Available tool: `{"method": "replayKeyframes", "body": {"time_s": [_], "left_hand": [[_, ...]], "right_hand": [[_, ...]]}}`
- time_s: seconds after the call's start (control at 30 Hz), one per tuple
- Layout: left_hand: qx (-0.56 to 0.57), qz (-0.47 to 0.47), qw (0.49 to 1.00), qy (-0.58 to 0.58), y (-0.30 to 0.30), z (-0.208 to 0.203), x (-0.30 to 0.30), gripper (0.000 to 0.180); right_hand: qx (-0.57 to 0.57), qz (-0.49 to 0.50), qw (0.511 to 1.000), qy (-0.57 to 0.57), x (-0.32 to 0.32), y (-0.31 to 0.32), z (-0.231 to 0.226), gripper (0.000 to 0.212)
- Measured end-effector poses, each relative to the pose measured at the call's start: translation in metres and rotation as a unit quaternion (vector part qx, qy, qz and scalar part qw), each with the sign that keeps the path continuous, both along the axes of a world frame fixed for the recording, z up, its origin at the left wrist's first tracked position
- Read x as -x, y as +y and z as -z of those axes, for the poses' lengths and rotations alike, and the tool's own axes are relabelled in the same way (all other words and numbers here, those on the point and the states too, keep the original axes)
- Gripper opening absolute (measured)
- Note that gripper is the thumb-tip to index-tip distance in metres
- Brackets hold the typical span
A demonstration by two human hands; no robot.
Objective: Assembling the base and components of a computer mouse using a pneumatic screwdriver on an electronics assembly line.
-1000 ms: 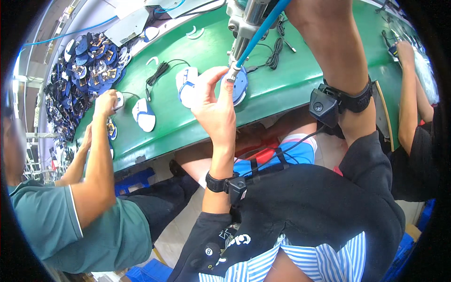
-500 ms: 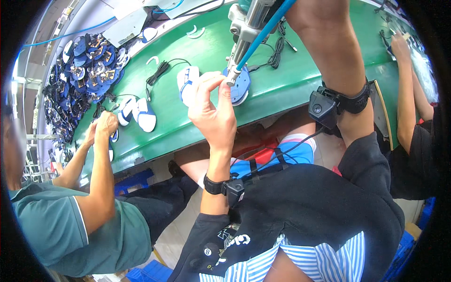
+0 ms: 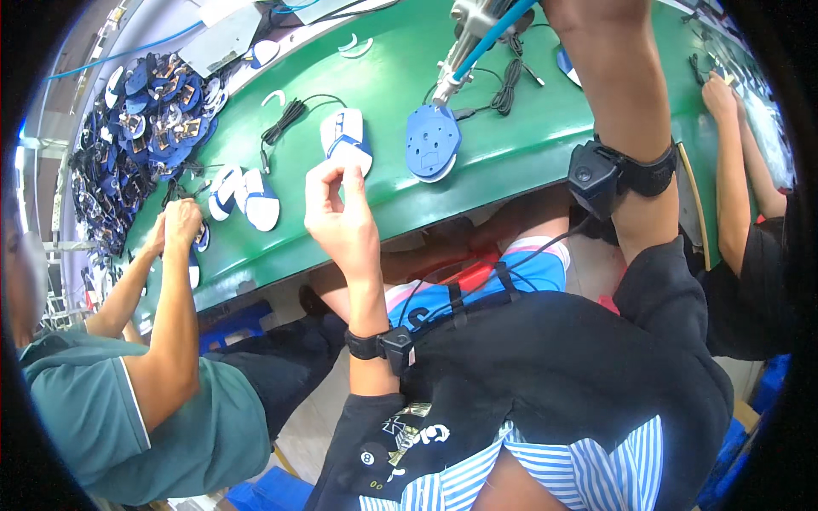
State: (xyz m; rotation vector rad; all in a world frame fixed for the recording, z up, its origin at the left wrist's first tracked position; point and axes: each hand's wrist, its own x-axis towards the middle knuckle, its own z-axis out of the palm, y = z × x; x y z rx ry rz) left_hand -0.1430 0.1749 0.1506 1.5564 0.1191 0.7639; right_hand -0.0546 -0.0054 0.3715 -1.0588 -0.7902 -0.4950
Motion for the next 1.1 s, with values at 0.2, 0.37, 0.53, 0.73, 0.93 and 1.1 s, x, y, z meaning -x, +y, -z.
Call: {"method": "replayKeyframes", "body": {"time_s": [0.2, 0.37, 0.53, 0.73, 0.93, 1.1], "left_hand": [[-0.210, 0.085, 0.960, 0.167, 0.021, -0.001, -0.001, 0.006], [-0.311, 0.107, 0.927, 0.179, 0.018, 0.000, -0.004, 0.010], [-0.457, 0.083, 0.885, -0.014, 0.011, -0.016, -0.067, 0.012], [-0.436, -0.075, 0.896, -0.043, 0.022, -0.062, -0.116, 0.041], [-0.464, 0.140, 0.830, 0.275, -0.005, -0.021, -0.069, 0.074], [-0.398, 0.205, 0.830, 0.332, -0.030, -0.016, -0.076, 0.074]], "right_hand": [[0.016, 0.001, 0.999, 0.046, -0.007, 0.011, 0.007, 0.047], [0.011, 0.009, 0.995, 0.094, 0.006, 0.004, -0.003, 0.046], [0.053, 0.111, 0.989, 0.077, -0.003, -0.011, 0.002, 0.044], [-0.011, 0.114, 0.989, 0.097, 0.004, -0.002, 0.003, 0.042], [-0.005, 0.073, 0.987, 0.141, 0.021, -0.009, -0.006, 0.042], [0.007, 0.056, 0.987, 0.148, 0.016, -0.017, 0.001, 0.042]]}}
